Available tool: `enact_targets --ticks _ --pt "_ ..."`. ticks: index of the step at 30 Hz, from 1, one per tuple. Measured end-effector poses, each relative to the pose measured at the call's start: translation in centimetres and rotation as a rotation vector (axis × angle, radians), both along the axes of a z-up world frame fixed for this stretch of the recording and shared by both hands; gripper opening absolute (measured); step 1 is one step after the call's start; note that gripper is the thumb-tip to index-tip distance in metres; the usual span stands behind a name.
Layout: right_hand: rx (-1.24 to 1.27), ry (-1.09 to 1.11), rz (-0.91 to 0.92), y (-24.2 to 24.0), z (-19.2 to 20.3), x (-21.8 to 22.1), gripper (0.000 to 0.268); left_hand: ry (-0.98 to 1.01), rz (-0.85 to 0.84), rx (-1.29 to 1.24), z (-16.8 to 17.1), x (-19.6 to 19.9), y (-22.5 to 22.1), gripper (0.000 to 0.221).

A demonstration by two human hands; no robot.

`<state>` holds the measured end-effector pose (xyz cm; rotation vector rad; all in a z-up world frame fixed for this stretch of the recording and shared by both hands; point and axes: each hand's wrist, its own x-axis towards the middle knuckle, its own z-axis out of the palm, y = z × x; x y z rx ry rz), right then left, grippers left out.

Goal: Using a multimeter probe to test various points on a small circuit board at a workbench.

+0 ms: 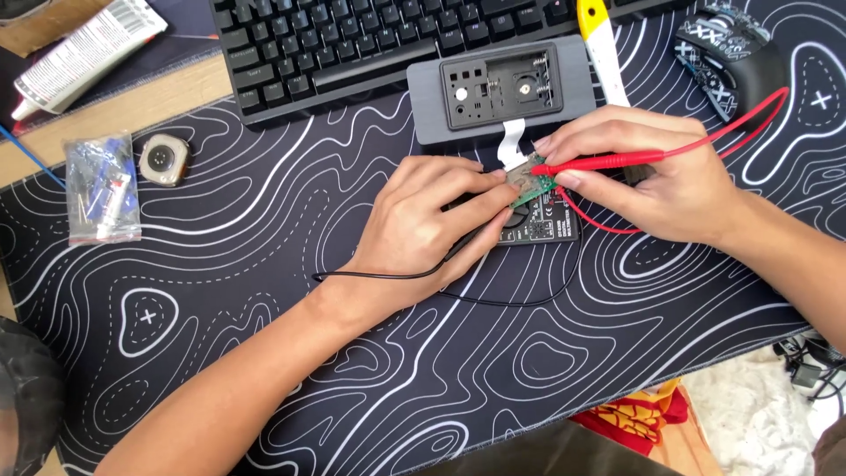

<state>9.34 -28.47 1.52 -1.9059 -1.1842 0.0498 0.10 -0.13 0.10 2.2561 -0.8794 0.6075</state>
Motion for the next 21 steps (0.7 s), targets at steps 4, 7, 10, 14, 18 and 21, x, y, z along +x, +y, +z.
enact_targets --ticks 4,7,10,14,18,21 --pt "0.003 0.005 0.008 -0.02 0.0 -0.1 0.019 0.073 -0.018 -0.044 0.05 -0.35 0.2 0.02" --pt "0.015 -0.016 0.012 0.18 0.12 0.09 0.019 0.045 -0.016 -0.022 0.06 -0.17 0.18 0.021" --pt "0.016 -0.015 0.008 0.18 0.15 -0.17 0.019 0.028 -0.017 -0.006 0.06 -0.22 -0.06 0.021" --pt "0.024 0.012 0.006 0.22 -0.05 -0.02 0.019 0.061 -0.041 -0.027 0.38 -0.08 0.28 0.02" --pt "0.025 0.001 0.003 0.21 -0.07 0.0 0.019 0.068 -0.038 -0.027 0.4 -0.05 0.27 0.02" --pt "0.019 0.021 0.008 0.2 -0.08 -0.07 0.019 0.038 -0.029 -0.015 0.42 0.03 0.07 0.018"
